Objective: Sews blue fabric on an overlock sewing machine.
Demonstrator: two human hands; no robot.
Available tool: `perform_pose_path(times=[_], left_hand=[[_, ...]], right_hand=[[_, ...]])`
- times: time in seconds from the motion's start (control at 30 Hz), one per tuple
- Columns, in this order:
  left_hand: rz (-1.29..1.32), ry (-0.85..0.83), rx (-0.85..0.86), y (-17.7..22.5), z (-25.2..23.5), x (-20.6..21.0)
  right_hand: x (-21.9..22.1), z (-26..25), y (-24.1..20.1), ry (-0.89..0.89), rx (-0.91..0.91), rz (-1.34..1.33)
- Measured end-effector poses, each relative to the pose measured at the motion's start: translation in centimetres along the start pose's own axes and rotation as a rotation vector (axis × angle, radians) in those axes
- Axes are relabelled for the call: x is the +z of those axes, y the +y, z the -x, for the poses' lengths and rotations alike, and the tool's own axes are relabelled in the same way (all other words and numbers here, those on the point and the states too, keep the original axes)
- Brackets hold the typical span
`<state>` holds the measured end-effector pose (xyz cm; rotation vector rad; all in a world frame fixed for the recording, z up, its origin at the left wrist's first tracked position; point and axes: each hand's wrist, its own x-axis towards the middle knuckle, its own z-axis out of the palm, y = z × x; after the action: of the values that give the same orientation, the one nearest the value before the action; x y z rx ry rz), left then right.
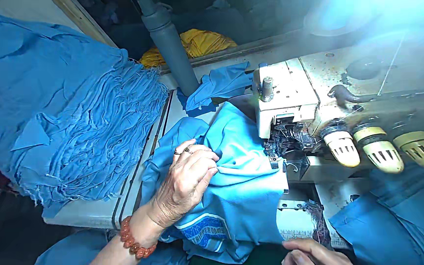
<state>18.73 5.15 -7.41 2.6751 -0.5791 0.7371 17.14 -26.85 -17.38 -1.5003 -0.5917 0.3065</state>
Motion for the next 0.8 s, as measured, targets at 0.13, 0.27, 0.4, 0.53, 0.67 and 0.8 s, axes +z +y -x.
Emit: perform_pose_path(times=[0.13,0.27,0.4,0.53,0.67,0.8], left_hand=[[0.062,0.061,0.004,1.9,-1.7,-1.3],[-0.114,-0.058,0.166,3.4,-2.3,-2.8],[-0.277,-0.170,0.212,4.3,-2.0,-3.9],[-0.275,-0.165,0.182,4.9,-1.6,-4.5],[-0.192,-0.232,0.108,6.7,-1.8,-4.8],[-0.269,-0.300,0.060,7.7,-2.2,-4.3]], right_hand=[[0.9,-0.9,0.1,0.182,-0.016,0.042],[2.0,-2.7,1.1,0.235,-0.094,0.017],[3.2,-3.4,0.3,0.191,-0.015,-0.175],[3.3,-2.6,-0.6,0.122,0.074,-0.273],[3.2,-1.5,-0.9,0.100,0.119,-0.312],[2.7,-1.1,-1.1,0.099,0.123,-0.343]])
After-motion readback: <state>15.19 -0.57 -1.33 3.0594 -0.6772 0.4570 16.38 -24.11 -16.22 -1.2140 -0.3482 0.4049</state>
